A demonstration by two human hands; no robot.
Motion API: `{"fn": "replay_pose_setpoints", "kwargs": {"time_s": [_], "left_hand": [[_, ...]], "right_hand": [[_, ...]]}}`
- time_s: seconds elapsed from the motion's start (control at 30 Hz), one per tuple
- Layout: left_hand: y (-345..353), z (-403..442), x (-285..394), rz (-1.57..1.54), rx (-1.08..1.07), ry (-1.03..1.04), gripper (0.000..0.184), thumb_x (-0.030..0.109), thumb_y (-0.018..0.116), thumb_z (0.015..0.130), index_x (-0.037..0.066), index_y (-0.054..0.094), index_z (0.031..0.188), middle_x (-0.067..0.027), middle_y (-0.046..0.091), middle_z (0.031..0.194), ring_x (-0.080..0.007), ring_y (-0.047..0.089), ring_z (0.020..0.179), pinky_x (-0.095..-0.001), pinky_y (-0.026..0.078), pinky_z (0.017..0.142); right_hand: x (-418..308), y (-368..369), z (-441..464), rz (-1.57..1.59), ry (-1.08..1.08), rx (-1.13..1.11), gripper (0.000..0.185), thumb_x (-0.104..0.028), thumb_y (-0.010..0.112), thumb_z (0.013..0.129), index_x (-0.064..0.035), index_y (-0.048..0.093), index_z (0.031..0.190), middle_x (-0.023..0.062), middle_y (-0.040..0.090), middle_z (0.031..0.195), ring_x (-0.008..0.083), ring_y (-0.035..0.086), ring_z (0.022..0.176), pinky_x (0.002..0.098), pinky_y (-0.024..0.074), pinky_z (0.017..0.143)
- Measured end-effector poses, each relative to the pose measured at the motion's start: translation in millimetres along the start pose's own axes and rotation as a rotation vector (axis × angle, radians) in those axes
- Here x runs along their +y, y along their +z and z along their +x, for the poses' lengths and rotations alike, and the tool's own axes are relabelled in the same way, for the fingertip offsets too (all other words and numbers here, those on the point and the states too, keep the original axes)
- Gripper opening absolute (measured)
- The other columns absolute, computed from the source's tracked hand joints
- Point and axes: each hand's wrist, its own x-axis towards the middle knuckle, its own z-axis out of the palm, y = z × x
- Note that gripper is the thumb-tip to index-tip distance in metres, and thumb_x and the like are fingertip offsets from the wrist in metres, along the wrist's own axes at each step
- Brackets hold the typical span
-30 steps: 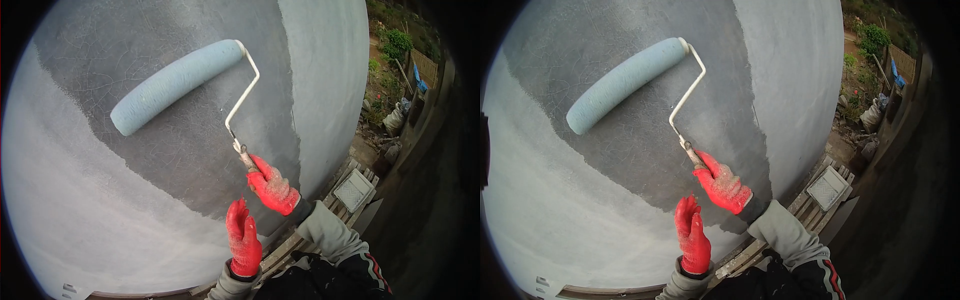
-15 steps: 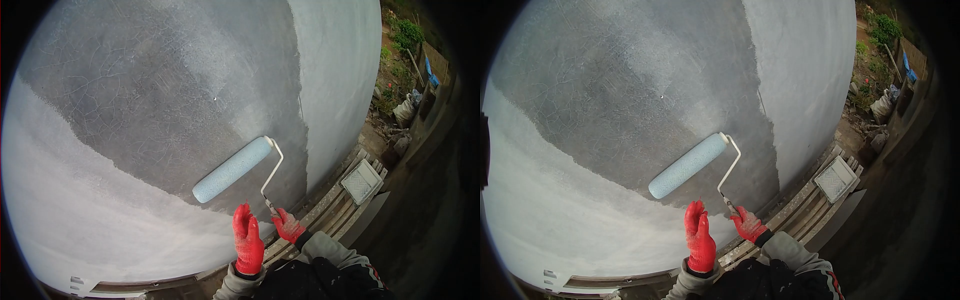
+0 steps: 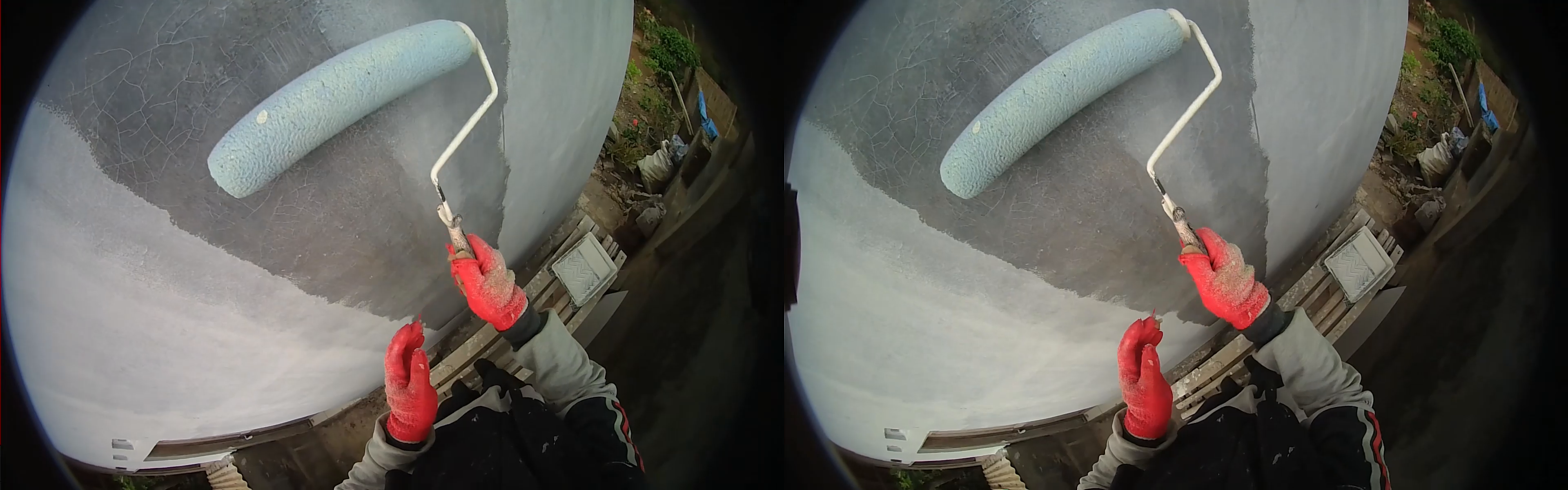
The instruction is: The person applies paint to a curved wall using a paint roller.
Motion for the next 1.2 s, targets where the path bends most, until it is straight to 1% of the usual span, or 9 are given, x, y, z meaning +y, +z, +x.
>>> {"fn": "replay_pose_setpoints", "kwargs": {"time_s": [0.17, 0.27, 0.37, 0.53, 0.63, 0.77, 0.9, 1.1, 1.2], "left_hand": [[-31, -10, -6, 0.029, 0.072, 0.054, 0.037, 0.007, 0.041, 0.099, -0.001, 0.041, 0.135, -0.0174, 0.054, 0.128, -0.0262, 0.053, 0.118, -0.0431, 0.041, 0.102], [-45, -12, -16, 0.016, 0.103, 0.024, 0.037, 0.009, 0.041, 0.099, -0.001, 0.042, 0.135, -0.0167, 0.055, 0.128, -0.0255, 0.053, 0.118, -0.0430, 0.042, 0.101], [-49, -13, -26, 0.004, 0.084, -0.010, 0.037, 0.010, 0.042, 0.099, 0.000, 0.042, 0.135, -0.0153, 0.055, 0.129, -0.0250, 0.053, 0.117, -0.0422, 0.042, 0.101], [-48, -16, -25, 0.005, 0.050, -0.060, 0.037, 0.011, 0.042, 0.100, 0.000, 0.042, 0.135, -0.0147, 0.055, 0.129, -0.0246, 0.053, 0.117, -0.0418, 0.041, 0.102], [-54, -17, -22, 0.023, 0.029, -0.035, 0.038, 0.011, 0.042, 0.100, 0.001, 0.041, 0.136, -0.0147, 0.055, 0.129, -0.0244, 0.053, 0.117, -0.0418, 0.041, 0.102], [-65, -16, -23, 0.044, 0.024, -0.013, 0.038, 0.012, 0.042, 0.100, 0.000, 0.041, 0.136, -0.0151, 0.055, 0.129, -0.0244, 0.053, 0.117, -0.0416, 0.041, 0.102], [-65, -13, -23, 0.054, 0.002, -0.016, 0.038, 0.013, 0.041, 0.100, 0.000, 0.041, 0.136, -0.0158, 0.054, 0.129, -0.0248, 0.053, 0.117, -0.0417, 0.041, 0.102], [-59, -10, -28, 0.020, -0.059, -0.013, 0.038, 0.013, 0.041, 0.100, 0.000, 0.040, 0.136, -0.0166, 0.054, 0.130, -0.0251, 0.054, 0.117, -0.0408, 0.042, 0.101], [-69, -13, -46, 0.046, -0.029, -0.056, 0.038, 0.014, 0.041, 0.101, -0.001, 0.040, 0.136, -0.0168, 0.054, 0.130, -0.0251, 0.054, 0.117, -0.0404, 0.042, 0.101]], "right_hand": [[59, -38, -90, -0.095, 0.217, 0.080, 0.018, -0.016, 0.061, 0.088, 0.0005, 0.058, 0.092, 0.0110, 0.057, 0.069, 0.0167, 0.055, 0.064, 0.0340, 0.0434, 0.060], [95, -56, -132, -0.284, 0.277, 0.115, 0.023, -0.020, 0.065, 0.085, 0.0003, 0.059, 0.092, 0.0159, 0.060, 0.073, 0.0269, 0.061, 0.068, 0.0372, 0.0455, 0.063], [114, -61, -151, -0.503, 0.436, 0.037, 0.034, -0.032, 0.064, 0.084, -0.0023, 0.061, 0.099, 0.0243, 0.062, 0.084, 0.0474, 0.057, 0.084, 0.0466, 0.0458, 0.069], [164, -41, -156, -0.493, 0.470, 0.004, 0.040, -0.039, 0.062, 0.086, -0.0035, 0.062, 0.104, 0.0254, 0.063, 0.094, 0.0469, 0.056, 0.094, 0.0495, 0.0452, 0.078], [180, -22, -142, -0.425, 0.280, 0.158, 0.038, -0.038, 0.060, 0.089, -0.0023, 0.061, 0.102, 0.0247, 0.062, 0.090, 0.0469, 0.057, 0.090, 0.0475, 0.0454, 0.073], [121, -24, -105, -0.388, 0.365, 0.050, 0.035, -0.035, 0.060, 0.090, -0.0014, 0.060, 0.100, 0.0237, 0.060, 0.082, 0.0463, 0.056, 0.083, 0.0461, 0.0443, 0.069], [51, -13, -58, -0.327, 0.046, 0.105, 0.027, -0.029, 0.059, 0.091, -0.0030, 0.060, 0.098, 0.0224, 0.058, 0.077, 0.0441, 0.054, 0.076, 0.0444, 0.0429, 0.065], [5, -20, -31, -0.375, -0.129, -0.007, 0.022, -0.026, 0.059, 0.091, -0.0053, 0.060, 0.096, 0.0197, 0.058, 0.081, 0.0414, 0.054, 0.078, 0.0439, 0.0421, 0.065], [41, -38, -66, -0.394, 0.110, 0.002, 0.021, -0.026, 0.059, 0.090, -0.0061, 0.061, 0.095, 0.0184, 0.058, 0.080, 0.0406, 0.055, 0.077, 0.0441, 0.0425, 0.065]]}}
